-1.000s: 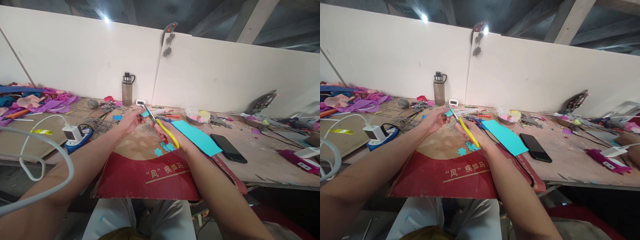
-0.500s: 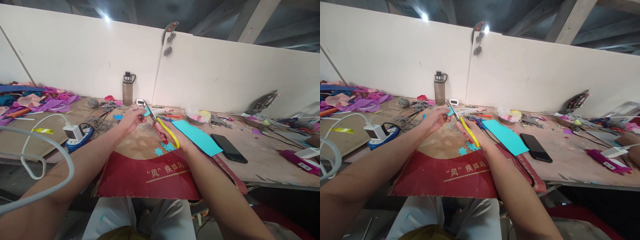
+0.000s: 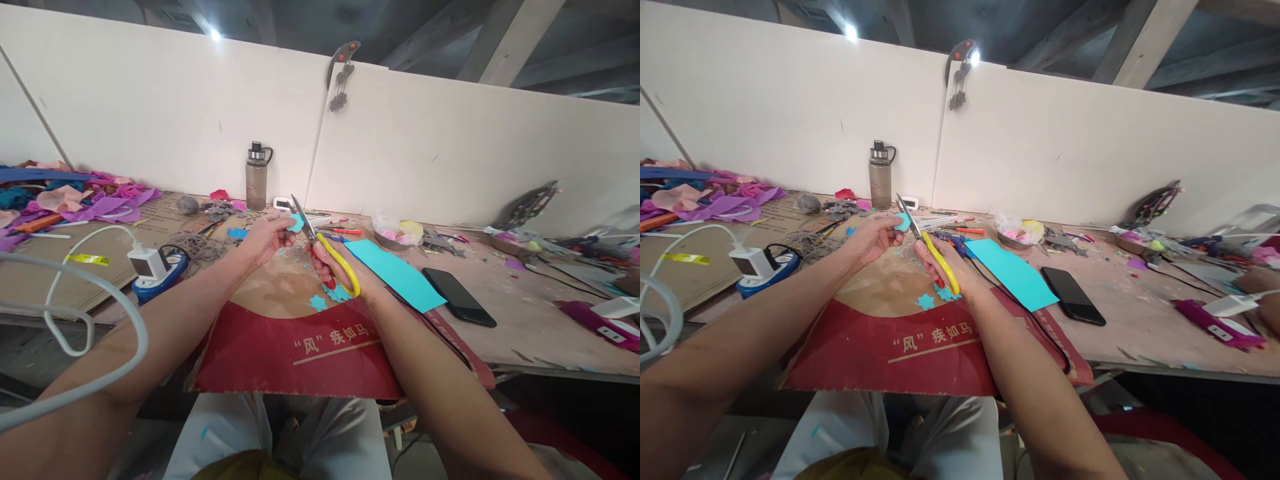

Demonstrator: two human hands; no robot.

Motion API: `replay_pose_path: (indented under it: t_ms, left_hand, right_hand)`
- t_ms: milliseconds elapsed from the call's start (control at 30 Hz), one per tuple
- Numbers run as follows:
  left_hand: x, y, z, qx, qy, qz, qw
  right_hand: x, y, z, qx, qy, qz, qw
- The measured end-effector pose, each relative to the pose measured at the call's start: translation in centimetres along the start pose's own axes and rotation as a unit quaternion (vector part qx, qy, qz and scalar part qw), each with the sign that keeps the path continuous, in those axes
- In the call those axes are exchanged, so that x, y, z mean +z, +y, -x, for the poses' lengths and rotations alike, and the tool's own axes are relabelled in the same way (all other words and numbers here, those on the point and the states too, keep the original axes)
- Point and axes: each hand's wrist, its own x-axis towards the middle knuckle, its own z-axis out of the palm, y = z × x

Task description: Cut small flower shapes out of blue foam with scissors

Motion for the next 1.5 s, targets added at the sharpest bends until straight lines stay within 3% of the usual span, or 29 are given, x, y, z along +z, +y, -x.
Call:
replay_pose_path:
  t_ms: [433, 967, 1267, 1500]
  left_hand:
    - [0.18, -0.45, 0.16, -0.015, -0.031, 0.005, 0.999]
    - [0.33, -0.37, 0.26, -0.028, -0.014, -0.005, 0.999]
    - [0.31, -0.07, 0.35, -0.039, -0.011, -0.016, 0.999]
    - [0.33, 0.15, 0.08, 0.006, 0.013, -0.02, 1.0]
  right_hand:
    - [0.14, 0.21, -0.01, -0.015, 0.002, -0.025, 1.0]
    - [0.56, -0.25, 0.04, 0.006, 0.015, -0.06, 0.998]
    - [0.52, -0.04, 0.12, -0.004, 0.062, -0.031, 0.998]
    - [0.01, 0.12, -0.33, -0.038, 0.058, 0.002, 0.998]
